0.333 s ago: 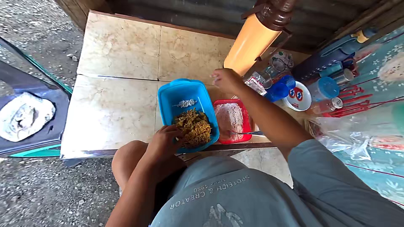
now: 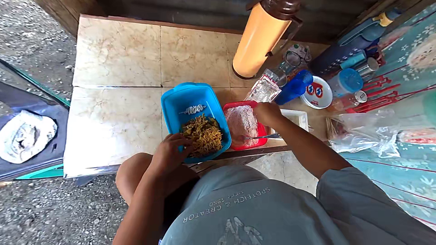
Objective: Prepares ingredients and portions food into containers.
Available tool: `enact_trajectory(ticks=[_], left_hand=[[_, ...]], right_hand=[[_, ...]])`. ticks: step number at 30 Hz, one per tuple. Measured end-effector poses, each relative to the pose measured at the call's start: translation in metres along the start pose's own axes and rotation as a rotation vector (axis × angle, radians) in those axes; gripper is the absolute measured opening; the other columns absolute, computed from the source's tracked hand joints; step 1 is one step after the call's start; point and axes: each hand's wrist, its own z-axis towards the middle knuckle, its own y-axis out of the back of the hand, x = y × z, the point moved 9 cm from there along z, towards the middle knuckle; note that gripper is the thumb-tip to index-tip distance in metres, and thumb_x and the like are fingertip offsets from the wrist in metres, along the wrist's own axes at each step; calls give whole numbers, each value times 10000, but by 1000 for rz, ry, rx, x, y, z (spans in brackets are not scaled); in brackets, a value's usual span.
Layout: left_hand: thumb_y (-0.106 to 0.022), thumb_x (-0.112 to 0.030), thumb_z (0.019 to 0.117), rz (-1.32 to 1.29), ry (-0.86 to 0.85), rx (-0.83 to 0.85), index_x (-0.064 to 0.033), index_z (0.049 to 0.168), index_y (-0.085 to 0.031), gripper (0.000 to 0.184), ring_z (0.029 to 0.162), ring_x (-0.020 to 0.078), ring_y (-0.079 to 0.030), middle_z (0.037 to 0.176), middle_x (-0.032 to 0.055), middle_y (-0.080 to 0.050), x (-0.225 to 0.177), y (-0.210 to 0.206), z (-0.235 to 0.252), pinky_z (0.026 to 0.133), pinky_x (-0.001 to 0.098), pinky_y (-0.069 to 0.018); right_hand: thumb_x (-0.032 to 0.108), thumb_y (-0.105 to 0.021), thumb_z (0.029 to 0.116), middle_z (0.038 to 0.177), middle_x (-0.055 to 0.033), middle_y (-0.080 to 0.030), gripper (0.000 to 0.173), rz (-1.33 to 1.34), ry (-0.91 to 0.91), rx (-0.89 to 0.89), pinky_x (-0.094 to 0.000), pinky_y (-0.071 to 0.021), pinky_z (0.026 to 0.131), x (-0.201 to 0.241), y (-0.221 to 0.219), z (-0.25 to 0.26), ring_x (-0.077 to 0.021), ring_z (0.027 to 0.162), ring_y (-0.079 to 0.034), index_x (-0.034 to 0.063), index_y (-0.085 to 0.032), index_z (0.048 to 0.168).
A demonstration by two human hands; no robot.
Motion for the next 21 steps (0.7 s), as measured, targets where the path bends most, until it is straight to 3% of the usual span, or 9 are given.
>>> enact_trajectory(ticks=[3,5,13,16,19,21], left_hand=[[-719,-162,911,13,-7,-8,-49,906,-766,123,997,292,-657,995,99,-711,-1,1,0,837,527,-536],[-718,-158,908,16,-4,-8,-43,904,-765,125,1002,300,-657,997,105,-710,-2,0,0,839,535,-534],[-724,-149,910,22,10,2,-49,914,-769,109,1019,304,-656,1007,105,-711,-1,-2,0,849,539,-533],[-718,-133,909,12,3,-2,-48,915,-771,100,1018,309,-656,994,112,-711,-1,-1,-1,851,539,-532],[-712,-140,913,12,-5,-4,-52,918,-772,106,1014,302,-659,993,105,-711,1,-1,-1,845,541,-536],[-717,-139,916,11,6,5,-56,918,-774,101,1028,305,-657,1009,102,-713,1,-1,-1,857,545,-531]], right_hand=[[156,-668,972,1151,-304,-686,227,14,-44,69,-737,-498,854,11,-29,-18,-506,1125,-645,-59,-735,998],[190,-652,977,1141,-289,-695,269,29,-92,84,-714,-507,844,17,-45,-23,-487,1116,-656,-67,-731,968],[202,-649,999,1239,-257,-670,267,-6,-122,56,-677,-514,862,25,-71,-16,-467,1156,-638,-46,-744,1028],[193,-626,1001,1280,-240,-656,268,36,-129,6,-660,-520,881,20,-64,-20,-447,1178,-633,-41,-746,1055],[177,-551,1032,1295,-219,-662,283,104,-142,-170,-658,-510,912,7,-35,-33,-432,1204,-631,-21,-743,1098],[182,-549,1030,1258,-216,-682,278,190,-125,-293,-692,-513,879,-11,-14,-36,-442,1158,-655,12,-755,1106]])
